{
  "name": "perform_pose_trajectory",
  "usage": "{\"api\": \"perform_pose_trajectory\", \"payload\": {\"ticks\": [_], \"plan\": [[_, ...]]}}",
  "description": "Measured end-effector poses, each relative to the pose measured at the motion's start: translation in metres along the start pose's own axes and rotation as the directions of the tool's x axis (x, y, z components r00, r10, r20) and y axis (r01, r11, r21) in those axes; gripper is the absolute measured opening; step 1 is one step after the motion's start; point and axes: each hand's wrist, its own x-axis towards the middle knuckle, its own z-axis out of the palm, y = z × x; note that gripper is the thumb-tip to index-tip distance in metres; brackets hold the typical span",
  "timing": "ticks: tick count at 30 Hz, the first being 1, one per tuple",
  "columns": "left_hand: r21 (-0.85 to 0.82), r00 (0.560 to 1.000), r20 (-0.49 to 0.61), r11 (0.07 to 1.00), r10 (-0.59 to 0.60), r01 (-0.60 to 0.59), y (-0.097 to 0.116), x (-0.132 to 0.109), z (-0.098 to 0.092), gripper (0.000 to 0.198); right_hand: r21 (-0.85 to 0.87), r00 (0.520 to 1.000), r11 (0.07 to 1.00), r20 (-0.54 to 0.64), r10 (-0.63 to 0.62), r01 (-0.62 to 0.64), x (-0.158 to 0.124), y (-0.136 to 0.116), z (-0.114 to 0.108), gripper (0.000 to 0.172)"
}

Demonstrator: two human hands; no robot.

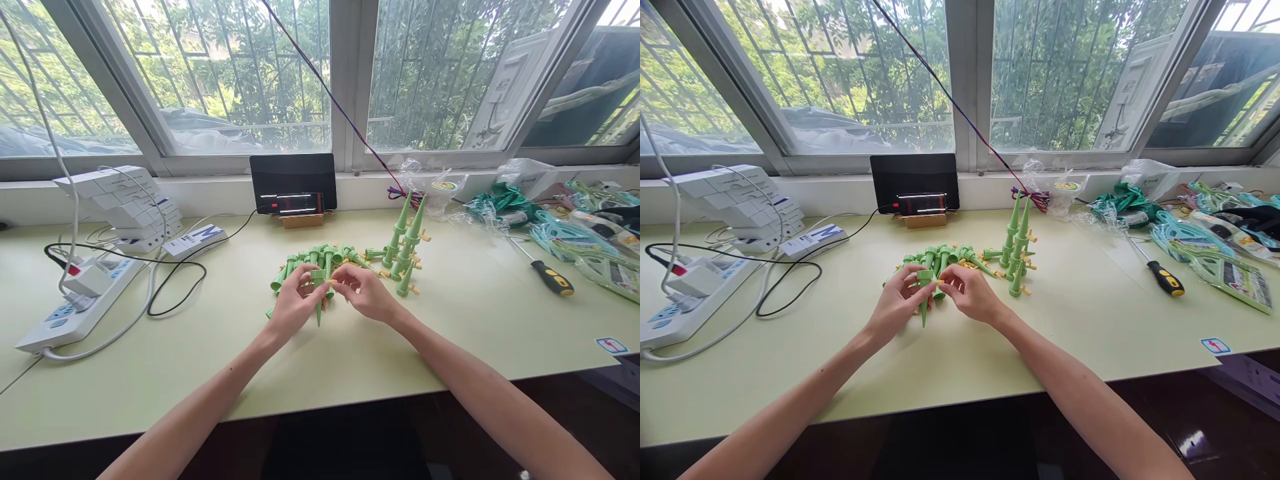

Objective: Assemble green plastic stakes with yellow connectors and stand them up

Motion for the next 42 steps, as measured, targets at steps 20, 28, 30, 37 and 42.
{"api": "perform_pose_trajectory", "payload": {"ticks": [20, 28, 30, 37, 42], "plan": [[-0.019, 0.999, 0.041, 1.0, -0.019, 0.02, -0.0049, 0.0, -0.0007, 0.039, -0.048, 0.999, 0.998, 0.006, 0.032, -0.031, -0.0001, -0.0014, 0.0, 0.022], [-0.037, 0.999, 0.034, 0.999, -0.022, 0.023, -0.0077, 0.0013, 0.0001, 0.04, -0.016, 1.0, 1.0, 0.012, 0.017, -0.017, 0.0008, 0.0043, 0.0017, 0.018], [-0.041, 0.999, 0.028, 0.999, -0.022, 0.023, -0.0079, 0.0016, 0.0001, 0.039, -0.005, 1.0, 1.0, 0.011, 0.012, -0.012, 0.001, 0.005, 0.0019, 0.016], [-0.04, 0.999, 0.043, 0.999, -0.021, 0.023, -0.0066, 0.0015, -0.0003, 0.038, 0.009, 1.0, 1.0, 0.004, 0.014, -0.014, 0.0009, 0.0018, 0.0014, 0.018], [-0.033, 0.999, 0.051, 0.999, -0.018, 0.02, -0.0064, 0.0006, 0.0001, 0.038, -0.011, 1.0, 1.0, 0.008, 0.017, -0.017, 0.0007, 0.0015, 0.0009, 0.018]]}}
